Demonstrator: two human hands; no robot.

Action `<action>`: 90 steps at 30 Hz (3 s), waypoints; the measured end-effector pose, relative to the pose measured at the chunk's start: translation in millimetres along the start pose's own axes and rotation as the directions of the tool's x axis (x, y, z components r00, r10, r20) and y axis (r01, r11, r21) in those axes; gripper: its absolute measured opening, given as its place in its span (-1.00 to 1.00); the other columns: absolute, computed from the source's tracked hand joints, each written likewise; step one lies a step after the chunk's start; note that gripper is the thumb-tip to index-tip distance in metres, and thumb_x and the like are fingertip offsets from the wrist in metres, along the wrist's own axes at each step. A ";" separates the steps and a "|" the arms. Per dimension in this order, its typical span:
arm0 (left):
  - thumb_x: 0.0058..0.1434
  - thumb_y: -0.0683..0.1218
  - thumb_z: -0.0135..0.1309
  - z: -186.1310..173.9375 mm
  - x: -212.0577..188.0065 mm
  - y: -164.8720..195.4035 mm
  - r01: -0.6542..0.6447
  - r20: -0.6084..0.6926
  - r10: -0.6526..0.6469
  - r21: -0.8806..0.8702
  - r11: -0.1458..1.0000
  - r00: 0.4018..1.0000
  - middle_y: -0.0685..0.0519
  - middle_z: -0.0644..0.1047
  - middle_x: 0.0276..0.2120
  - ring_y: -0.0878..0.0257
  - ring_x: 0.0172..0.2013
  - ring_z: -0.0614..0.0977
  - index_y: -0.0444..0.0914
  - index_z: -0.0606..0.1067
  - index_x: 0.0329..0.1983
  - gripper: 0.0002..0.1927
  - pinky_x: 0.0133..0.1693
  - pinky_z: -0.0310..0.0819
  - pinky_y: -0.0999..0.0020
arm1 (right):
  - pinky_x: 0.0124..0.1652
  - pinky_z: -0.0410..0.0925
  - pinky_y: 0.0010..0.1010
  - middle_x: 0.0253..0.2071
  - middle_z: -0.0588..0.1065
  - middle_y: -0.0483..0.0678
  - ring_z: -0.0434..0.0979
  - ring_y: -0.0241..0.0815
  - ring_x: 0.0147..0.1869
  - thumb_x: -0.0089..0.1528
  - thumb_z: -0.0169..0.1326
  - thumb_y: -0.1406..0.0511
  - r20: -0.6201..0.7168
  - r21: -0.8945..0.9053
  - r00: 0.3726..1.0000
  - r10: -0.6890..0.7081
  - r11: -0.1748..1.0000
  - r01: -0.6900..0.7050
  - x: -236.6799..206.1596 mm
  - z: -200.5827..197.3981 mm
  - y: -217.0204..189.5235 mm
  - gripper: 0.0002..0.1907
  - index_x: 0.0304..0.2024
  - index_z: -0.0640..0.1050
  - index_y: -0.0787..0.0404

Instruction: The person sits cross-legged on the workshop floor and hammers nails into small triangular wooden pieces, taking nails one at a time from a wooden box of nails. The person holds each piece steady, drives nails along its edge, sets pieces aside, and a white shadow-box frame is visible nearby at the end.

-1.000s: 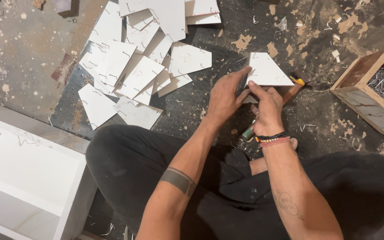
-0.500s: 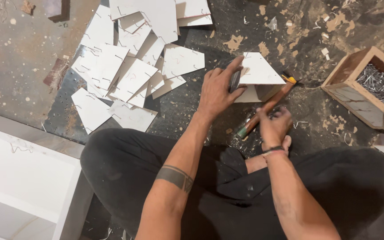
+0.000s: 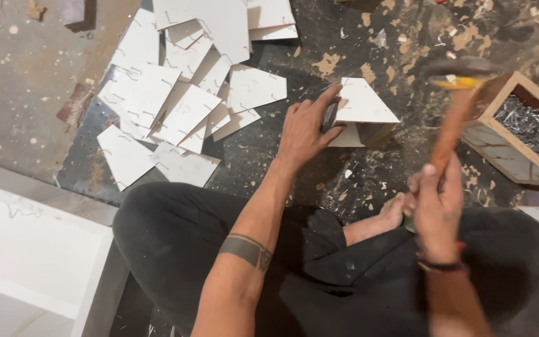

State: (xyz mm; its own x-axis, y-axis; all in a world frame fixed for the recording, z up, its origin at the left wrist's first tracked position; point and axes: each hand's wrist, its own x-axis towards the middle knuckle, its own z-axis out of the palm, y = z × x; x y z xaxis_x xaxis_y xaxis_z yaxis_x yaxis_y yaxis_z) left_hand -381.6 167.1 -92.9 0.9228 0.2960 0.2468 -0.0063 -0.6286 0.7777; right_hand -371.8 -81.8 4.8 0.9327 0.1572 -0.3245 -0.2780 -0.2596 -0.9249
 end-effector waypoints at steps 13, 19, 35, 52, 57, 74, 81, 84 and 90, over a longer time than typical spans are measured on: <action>0.10 0.02 0.34 5.6 -1.6 -4.0 -0.009 -0.015 0.008 -0.024 1.000 1.000 0.08 0.62 0.08 0.07 0.02 0.63 -0.05 0.10 0.48 -0.06 0.11 0.34 0.04 | -0.17 0.39 -0.12 -0.21 0.55 0.21 0.60 0.01 -0.20 0.49 -0.11 0.12 0.115 -0.847 0.972 -0.204 0.492 0.203 -7.1 -0.5 -68.4 -0.38 0.57 0.22 0.16; 0.15 0.00 0.31 11.0 -3.7 -7.1 0.058 0.039 -0.056 -0.052 0.997 0.998 -0.05 0.62 0.04 -0.17 -0.05 0.65 -0.07 0.08 0.48 -0.10 -0.10 0.53 -0.01 | -0.13 0.44 -0.03 -0.18 0.59 0.18 0.62 0.05 -0.15 0.45 -0.07 0.12 0.393 -0.682 0.888 -0.239 0.572 0.456 8.4 -15.9 -76.2 -0.47 0.42 0.32 0.18; 0.14 -0.01 0.32 11.6 -5.8 -7.6 0.100 0.054 -0.096 -0.089 0.991 0.994 -0.01 0.62 0.09 -0.17 -0.07 0.68 -0.06 0.03 0.48 -0.06 -0.04 0.55 0.00 | -0.43 0.17 -0.27 -0.34 0.38 -0.09 0.29 -0.25 -0.43 0.53 -0.09 0.18 0.094 -0.238 0.965 -0.246 0.936 0.261 -1.6 -29.3 -62.6 -0.63 0.25 0.31 0.29; 0.18 -0.02 0.29 35.3 -13.2 -2.6 0.250 0.032 -0.248 -0.119 0.961 0.968 -0.19 0.63 -0.03 -0.18 -0.08 0.69 -0.28 -0.05 0.50 -0.01 -0.07 0.57 0.02 | -0.41 0.26 -0.32 -0.40 0.40 0.02 0.34 -0.22 -0.44 0.48 -0.11 0.18 -0.052 -0.339 0.885 -0.462 0.842 0.420 -6.8 -6.4 -56.9 -0.44 0.49 0.16 0.18; 0.17 -0.02 0.28 34.1 -11.8 -0.5 0.228 0.086 -0.222 -0.062 0.972 0.971 -0.09 0.65 -0.02 -0.11 -0.13 0.70 -0.17 0.02 0.47 -0.09 -0.09 0.57 0.04 | -0.37 0.25 -0.50 -0.39 0.45 -0.08 0.36 -0.38 -0.35 0.44 0.03 0.25 0.415 -0.732 0.876 -0.245 0.482 0.482 16.7 -37.0 -30.5 -0.50 0.43 0.37 0.14; 0.11 -0.07 0.23 -16.0 13.6 14.7 0.224 0.058 -0.226 0.033 0.974 0.972 0.07 0.65 -0.11 0.10 -0.12 0.70 -0.02 0.52 0.11 -0.55 -0.15 0.54 0.20 | -0.62 0.22 -0.57 -0.43 0.36 -0.17 0.29 -0.46 -0.57 0.41 -0.06 0.24 0.141 0.020 0.987 0.072 0.997 -0.075 18.7 -11.2 11.1 -0.40 0.50 0.20 0.05; 0.15 -0.07 0.22 -8.2 11.6 4.8 0.199 0.058 -0.204 0.082 0.977 0.977 0.01 0.64 -0.15 -0.04 -0.17 0.67 -0.09 0.47 0.05 -0.62 -0.21 0.51 0.06 | -0.57 0.22 -0.56 -0.37 0.36 -0.16 0.28 -0.44 -0.54 0.50 -0.11 0.23 0.033 0.009 0.965 -0.260 0.966 0.260 15.8 4.7 -2.9 -0.43 0.54 0.12 0.10; 0.16 -0.07 0.24 -3.7 12.7 -3.2 0.176 0.063 -0.186 0.134 0.975 0.981 -0.05 0.63 -0.16 -0.13 -0.16 0.65 -0.18 0.42 -0.05 -0.67 -0.20 0.48 -0.02 | -0.64 0.18 -0.54 -0.47 0.31 -0.15 0.24 -0.41 -0.60 0.44 -0.09 0.23 0.174 -0.266 0.984 0.023 0.964 0.025 26.1 9.5 -7.7 -0.42 0.51 0.21 0.05; 0.14 -0.09 0.24 -0.7 4.5 -10.3 0.155 0.036 -0.161 0.133 0.979 0.986 -0.10 0.63 -0.18 -0.18 -0.17 0.63 -0.20 0.41 -0.05 -0.65 -0.23 0.47 -0.06 | -0.60 0.25 -0.54 -0.37 0.40 -0.15 0.34 -0.43 -0.53 0.50 -0.13 0.27 -0.029 0.236 0.964 -0.265 0.935 0.264 23.7 1.7 -13.4 -0.48 0.49 0.15 0.13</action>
State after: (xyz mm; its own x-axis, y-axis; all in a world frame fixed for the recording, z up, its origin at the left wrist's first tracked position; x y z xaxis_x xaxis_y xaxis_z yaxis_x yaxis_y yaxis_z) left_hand -377.7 175.4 -99.4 0.9252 0.3670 0.0971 0.1880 -0.6652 0.7226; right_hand -346.4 -72.9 9.1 0.9792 0.1931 -0.0616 -0.0674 0.0234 -0.9975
